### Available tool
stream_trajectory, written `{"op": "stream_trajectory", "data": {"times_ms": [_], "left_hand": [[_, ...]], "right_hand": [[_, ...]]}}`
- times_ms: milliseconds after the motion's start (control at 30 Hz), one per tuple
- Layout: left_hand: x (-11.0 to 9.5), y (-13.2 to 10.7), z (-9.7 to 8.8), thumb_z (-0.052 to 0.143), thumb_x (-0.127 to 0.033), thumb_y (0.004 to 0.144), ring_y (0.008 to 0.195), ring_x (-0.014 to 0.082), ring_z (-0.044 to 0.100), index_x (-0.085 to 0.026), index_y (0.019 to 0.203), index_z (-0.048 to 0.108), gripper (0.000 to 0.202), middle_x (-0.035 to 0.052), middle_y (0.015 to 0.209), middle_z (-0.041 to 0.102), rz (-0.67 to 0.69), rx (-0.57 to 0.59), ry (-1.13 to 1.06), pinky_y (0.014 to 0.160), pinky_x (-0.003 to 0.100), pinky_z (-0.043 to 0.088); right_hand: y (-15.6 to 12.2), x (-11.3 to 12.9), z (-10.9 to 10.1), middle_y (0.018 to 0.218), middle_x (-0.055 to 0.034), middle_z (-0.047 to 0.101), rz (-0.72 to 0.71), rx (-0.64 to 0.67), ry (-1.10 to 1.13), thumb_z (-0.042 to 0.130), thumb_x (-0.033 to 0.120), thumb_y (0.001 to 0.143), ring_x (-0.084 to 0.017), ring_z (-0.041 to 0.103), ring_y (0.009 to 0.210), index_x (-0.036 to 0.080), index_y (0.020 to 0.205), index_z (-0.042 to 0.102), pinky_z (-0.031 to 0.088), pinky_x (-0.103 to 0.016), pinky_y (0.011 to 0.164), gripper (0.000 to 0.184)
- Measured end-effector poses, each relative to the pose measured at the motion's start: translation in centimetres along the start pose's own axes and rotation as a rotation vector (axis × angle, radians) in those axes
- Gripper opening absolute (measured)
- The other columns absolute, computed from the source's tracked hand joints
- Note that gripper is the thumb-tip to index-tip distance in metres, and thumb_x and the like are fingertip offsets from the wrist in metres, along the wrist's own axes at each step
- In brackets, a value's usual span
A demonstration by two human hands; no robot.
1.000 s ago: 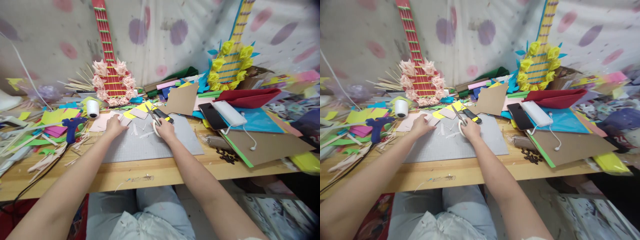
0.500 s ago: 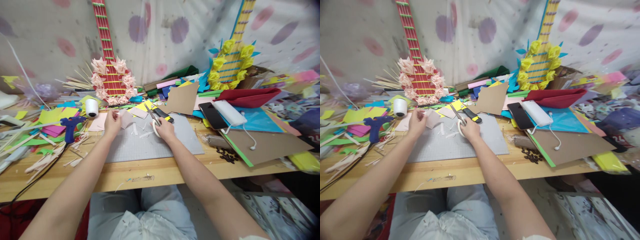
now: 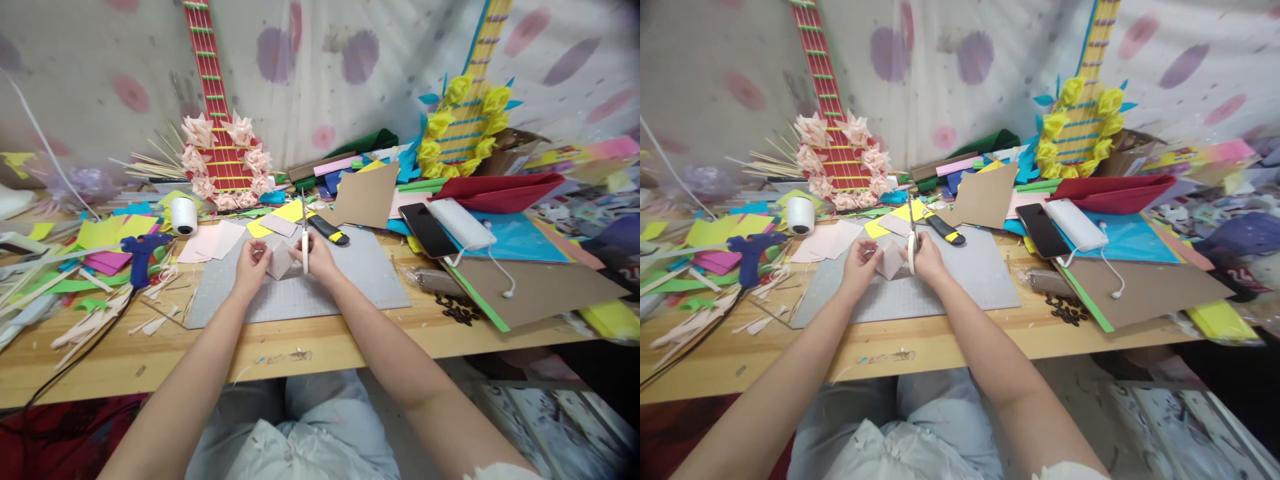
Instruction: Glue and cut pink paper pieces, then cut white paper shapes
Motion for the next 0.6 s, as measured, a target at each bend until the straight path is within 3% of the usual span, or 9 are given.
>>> {"op": "stream_trajectory", "data": {"times_ms": [133, 267, 433, 600], "left_hand": [[0.0, -0.5, 0.0, 0.066, -0.035, 0.062, 0.083, 0.0147, 0.059, -0.021, 0.104, 0.045, 0.05, 0.0065, 0.101, 0.057, -0.076, 0.047, -0.087, 0.071, 0.028, 0.048], [0.5, -0.7, -0.2, 0.071, -0.035, 0.054, 0.081, 0.0176, 0.061, -0.017, 0.098, 0.051, 0.052, 0.0064, 0.091, 0.063, -0.169, 0.177, -0.141, 0.072, 0.032, 0.049], [0.7, 0.0, -2.2, 0.069, -0.03, 0.054, 0.072, 0.0149, 0.061, -0.017, 0.091, 0.051, 0.043, 0.0022, 0.082, 0.063, -0.186, 0.032, -0.201, 0.065, 0.028, 0.05], [0.5, 0.6, -3.8, 0.07, -0.026, 0.054, 0.073, 0.0131, 0.06, -0.018, 0.089, 0.051, 0.04, 0.0003, 0.082, 0.063, -0.149, 0.002, -0.248, 0.068, 0.028, 0.051]], "right_hand": [[0.5, -0.1, -0.3, 0.079, 0.0011, 0.061, 0.009, -0.056, 0.121, 0.063, 0.04, 0.063, -0.013, 0.059, 0.072, 0.02, 0.085, 0.043, 0.045, -0.027, 0.069, 0.036], [0.2, 0.3, -1.2, 0.077, 0.001, 0.06, 0.021, -0.006, 0.141, 0.064, 0.043, 0.063, -0.013, 0.058, 0.072, 0.021, 0.083, 0.041, 0.045, -0.026, 0.068, 0.038], [-0.4, 0.9, -3.3, 0.078, 0.0019, 0.058, -0.101, 0.05, -0.26, 0.06, 0.045, 0.067, -0.013, 0.053, 0.071, 0.02, 0.085, 0.047, 0.037, -0.025, 0.064, 0.034], [-0.9, 2.3, -3.8, 0.079, -0.0005, 0.056, -0.295, 0.205, -0.568, 0.062, 0.046, 0.066, -0.013, 0.047, 0.071, 0.018, 0.08, 0.05, 0.032, -0.023, 0.063, 0.033]]}}
Point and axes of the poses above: each hand's wrist, its own y-axis towards the middle knuckle, its own z-axis out of the palm, x = y × z, the point moved 4 cm from there along y, towards the middle knuckle
